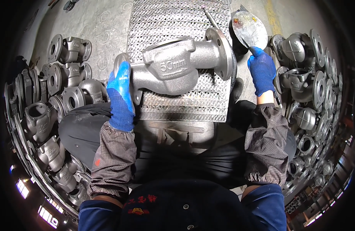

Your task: The person uses a file to scrape the edges and surfaces of several metal valve housing castings while seated on the floor, turning each casting over to reach different sides.

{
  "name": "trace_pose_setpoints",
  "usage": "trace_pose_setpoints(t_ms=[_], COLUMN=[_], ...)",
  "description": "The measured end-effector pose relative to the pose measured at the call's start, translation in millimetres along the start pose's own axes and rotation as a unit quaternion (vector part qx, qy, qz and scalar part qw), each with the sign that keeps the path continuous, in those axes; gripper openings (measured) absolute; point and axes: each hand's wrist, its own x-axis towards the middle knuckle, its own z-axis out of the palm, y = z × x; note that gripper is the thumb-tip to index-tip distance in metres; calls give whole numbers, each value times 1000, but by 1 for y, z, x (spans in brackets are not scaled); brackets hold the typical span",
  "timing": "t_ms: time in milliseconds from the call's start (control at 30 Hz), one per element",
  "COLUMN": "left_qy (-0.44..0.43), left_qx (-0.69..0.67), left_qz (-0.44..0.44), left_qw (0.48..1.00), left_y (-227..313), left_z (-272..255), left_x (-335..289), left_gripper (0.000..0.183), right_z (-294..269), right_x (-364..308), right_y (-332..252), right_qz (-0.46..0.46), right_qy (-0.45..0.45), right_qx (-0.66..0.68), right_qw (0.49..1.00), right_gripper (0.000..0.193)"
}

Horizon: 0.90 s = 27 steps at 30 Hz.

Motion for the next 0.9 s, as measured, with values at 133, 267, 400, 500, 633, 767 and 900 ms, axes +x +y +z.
trace_pose_setpoints(t_ms=[133, 267, 400, 500, 633, 767, 900], left_qy=[-24, 18, -3, -4, -14, -13, -19], left_qx=[20, -58, -37, -29, -28, 14, 36], left_qz=[36, -47, -15, 27, 56, 67, 68], left_qw=[999, 997, 999, 999, 998, 998, 997], left_y=[-8, -3, 1, -1, -3, -7, -3], left_z=[-8, 3, 4, 0, 0, -2, -5], left_x=[1, 1, -1, -2, -1, 4, 2], left_gripper=[33, 34, 37, 38, 39, 39, 38], right_z=[-4, -10, -7, 0, 2, -21, 0], right_x=[-2, -1, 0, 2, 6, 5, 6], right_y=[-4, -9, -2, -4, 3, -4, 13], right_qz=[2, 27, 31, 23, 35, 152, 86], right_qy=[-6, -30, -31, -28, -26, -124, -62], right_qx=[26, 37, 54, 84, 138, 280, 243], right_qw=[1000, 999, 998, 996, 989, 940, 964], right_gripper=[28, 28, 28, 28, 29, 28, 28])
